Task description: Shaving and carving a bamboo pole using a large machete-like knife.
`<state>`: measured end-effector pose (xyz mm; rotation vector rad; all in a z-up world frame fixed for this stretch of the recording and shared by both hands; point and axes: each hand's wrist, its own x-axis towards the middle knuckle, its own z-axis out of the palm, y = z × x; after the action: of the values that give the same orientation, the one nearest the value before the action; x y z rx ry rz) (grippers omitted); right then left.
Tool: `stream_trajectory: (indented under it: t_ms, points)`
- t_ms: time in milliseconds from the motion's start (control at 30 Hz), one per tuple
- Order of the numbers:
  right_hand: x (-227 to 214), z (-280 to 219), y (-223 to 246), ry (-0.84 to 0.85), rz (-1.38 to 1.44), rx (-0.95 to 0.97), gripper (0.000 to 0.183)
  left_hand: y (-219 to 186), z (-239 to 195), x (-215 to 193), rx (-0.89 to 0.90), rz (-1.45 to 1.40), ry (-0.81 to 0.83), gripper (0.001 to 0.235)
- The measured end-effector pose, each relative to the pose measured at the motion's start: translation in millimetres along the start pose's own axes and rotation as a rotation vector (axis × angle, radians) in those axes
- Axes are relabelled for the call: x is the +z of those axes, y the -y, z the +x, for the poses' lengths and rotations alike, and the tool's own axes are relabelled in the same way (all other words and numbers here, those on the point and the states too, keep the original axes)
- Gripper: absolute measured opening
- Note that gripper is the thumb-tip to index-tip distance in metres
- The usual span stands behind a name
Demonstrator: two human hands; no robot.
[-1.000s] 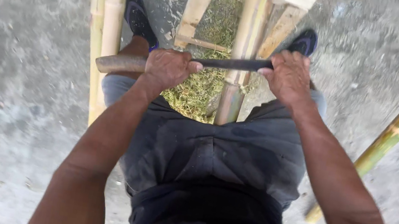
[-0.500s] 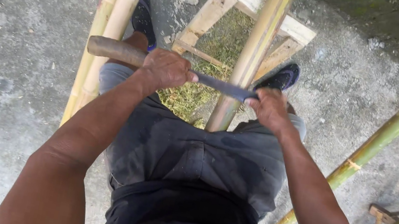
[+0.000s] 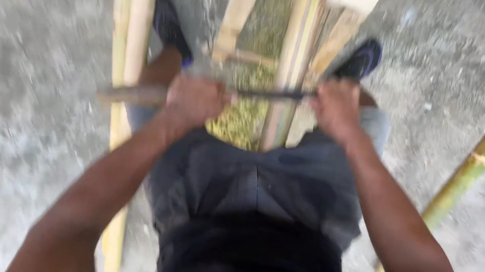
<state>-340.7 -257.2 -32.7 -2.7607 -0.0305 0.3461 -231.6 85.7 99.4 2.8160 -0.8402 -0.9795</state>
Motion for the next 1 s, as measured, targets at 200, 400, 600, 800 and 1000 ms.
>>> stream_trajectory:
  t_ms: [200,400,600,800,1000]
  points:
    - [-38.9,-1.1,31.6,0.119,-0.021,0.034,0.030,-31.0,-7.8,-35.3,0.007,0.153,0.156,0.058]
    - [-45.9,11.8,33.8,0.117,0.122,-0.065,0.040,-14.8,8.0,-6.4,0.003,0.095,0.004,0.059]
    - [-77.2,10.2,51.5,0.302,0.012,0.183,0.035,-8.5,13.4,3.8,0.023,0.061,-0.150,0.059]
    - [-70.0,7.3,39.1,0.023,-0.053,0.056,0.036,-13.5,6.1,-18.1,-0.001,-0.041,-0.008,0.058]
    - [-91.6,16.5,53.6,0.393,0.099,0.204,0.027,-10.2,24.8,-15.1,-0.029,-0.035,0.137,0.061]
